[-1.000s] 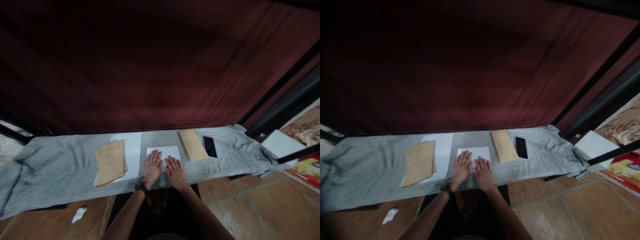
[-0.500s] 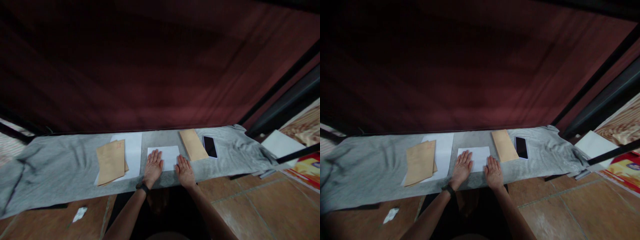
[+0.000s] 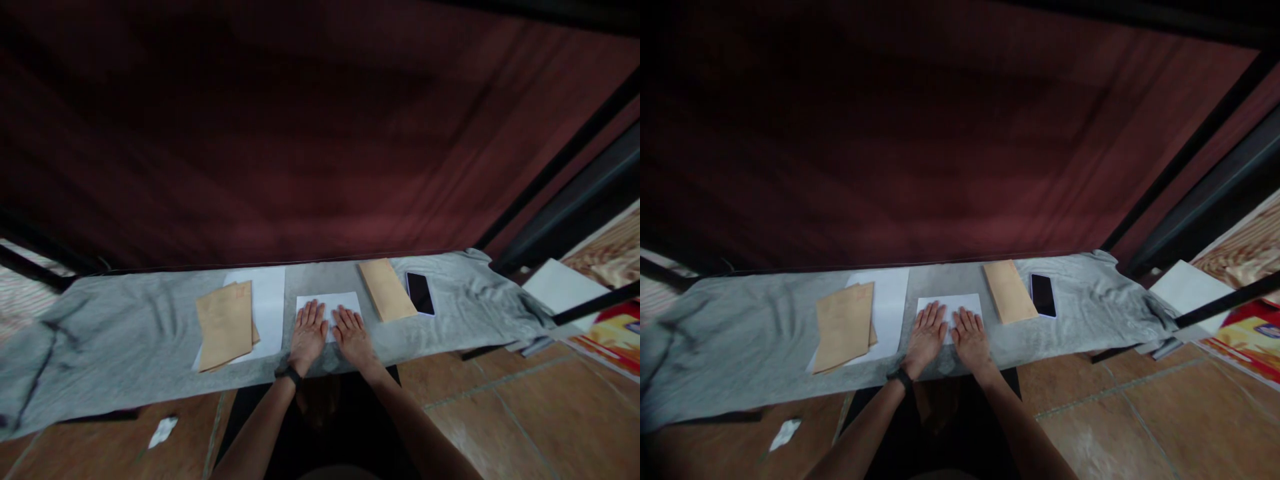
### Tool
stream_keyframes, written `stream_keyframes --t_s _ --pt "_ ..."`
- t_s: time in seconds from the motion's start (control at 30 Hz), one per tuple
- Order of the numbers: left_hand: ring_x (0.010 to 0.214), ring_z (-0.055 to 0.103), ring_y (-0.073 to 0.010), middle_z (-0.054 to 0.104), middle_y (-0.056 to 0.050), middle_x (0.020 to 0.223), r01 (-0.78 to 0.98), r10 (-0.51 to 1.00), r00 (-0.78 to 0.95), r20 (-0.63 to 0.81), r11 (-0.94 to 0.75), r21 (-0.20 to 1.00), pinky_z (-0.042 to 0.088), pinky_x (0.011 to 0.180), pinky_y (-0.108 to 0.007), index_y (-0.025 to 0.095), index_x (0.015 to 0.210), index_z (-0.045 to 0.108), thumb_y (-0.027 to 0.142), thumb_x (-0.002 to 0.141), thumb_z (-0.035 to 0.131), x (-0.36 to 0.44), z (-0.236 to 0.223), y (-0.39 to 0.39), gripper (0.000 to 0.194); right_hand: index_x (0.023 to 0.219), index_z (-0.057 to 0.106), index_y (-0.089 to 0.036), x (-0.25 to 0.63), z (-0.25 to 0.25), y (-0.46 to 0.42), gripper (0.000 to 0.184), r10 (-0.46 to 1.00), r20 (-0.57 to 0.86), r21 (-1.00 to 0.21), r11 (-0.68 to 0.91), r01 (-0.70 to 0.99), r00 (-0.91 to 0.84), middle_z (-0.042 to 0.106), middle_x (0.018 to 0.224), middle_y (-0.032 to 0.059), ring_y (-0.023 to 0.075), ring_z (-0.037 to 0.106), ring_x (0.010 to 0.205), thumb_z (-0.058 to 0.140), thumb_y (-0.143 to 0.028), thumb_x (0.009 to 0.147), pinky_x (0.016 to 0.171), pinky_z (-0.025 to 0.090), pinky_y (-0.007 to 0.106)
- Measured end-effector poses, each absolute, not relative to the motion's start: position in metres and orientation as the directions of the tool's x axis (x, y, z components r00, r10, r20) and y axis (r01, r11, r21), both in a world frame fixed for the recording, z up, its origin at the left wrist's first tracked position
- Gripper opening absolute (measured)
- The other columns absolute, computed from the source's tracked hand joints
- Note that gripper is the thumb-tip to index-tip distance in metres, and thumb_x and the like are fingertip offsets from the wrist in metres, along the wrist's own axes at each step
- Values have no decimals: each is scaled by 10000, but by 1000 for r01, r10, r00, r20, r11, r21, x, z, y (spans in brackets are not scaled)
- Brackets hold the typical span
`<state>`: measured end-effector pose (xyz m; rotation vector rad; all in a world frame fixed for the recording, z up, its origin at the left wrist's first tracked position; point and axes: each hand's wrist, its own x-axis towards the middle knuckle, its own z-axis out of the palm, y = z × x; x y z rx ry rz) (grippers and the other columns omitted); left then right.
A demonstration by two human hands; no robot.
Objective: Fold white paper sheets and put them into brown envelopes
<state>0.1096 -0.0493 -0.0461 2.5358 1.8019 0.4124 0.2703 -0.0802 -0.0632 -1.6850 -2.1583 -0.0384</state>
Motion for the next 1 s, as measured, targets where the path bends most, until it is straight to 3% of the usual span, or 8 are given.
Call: stream_keyframes --t_s 0.3,0.5,0.77,0.83,1.0 --pt "1494 289 -253 377 -104 1586 927 929 299 219 -337 165 219 1227 -465 170 1510 403 321 997 367 109 -48 -49 536 1485 428 -70 295 -73 -81 523 933 358 -197 122 973 -45 462 1519 164 306 422 1403 358 -328 1036 1140 326 463" --pt "1499 275 -254 359 -101 1594 927 930 300 213 -337 164 207 1230 -461 169 1505 411 326 1004 358 109 -47 -49 528 1453 461 -62 307 -73 -97 516 928 369 -208 36 977 45 497 1487 193 306 451 1364 373 -320 1015 1128 332 468" --pt "1491 294 -243 386 -104 1580 923 932 298 204 -336 185 220 1232 -437 138 1477 448 338 1011 349 105 -48 -49 517 1292 600 -165 303 -41 -93 388 960 144 -269 -194 943 238 618 1279 159 310 560 1156 484 -296 946 939 434 399" --pt "1489 300 -239 396 -102 1574 922 931 297 211 -337 191 226 1231 -438 139 1472 455 340 1011 349 105 -49 -49 513 1237 621 -159 303 -36 -90 352 957 105 -327 -223 918 270 634 1207 168 310 572 1130 487 -271 931 930 432 393" --pt "1484 314 -238 416 -107 1562 917 927 294 232 -342 206 247 1224 -447 150 1469 459 340 1006 365 106 -48 -49 509 1042 649 -172 305 -34 -85 223 932 11 -671 -261 694 361 681 1059 171 300 631 1058 536 -251 866 904 445 374"
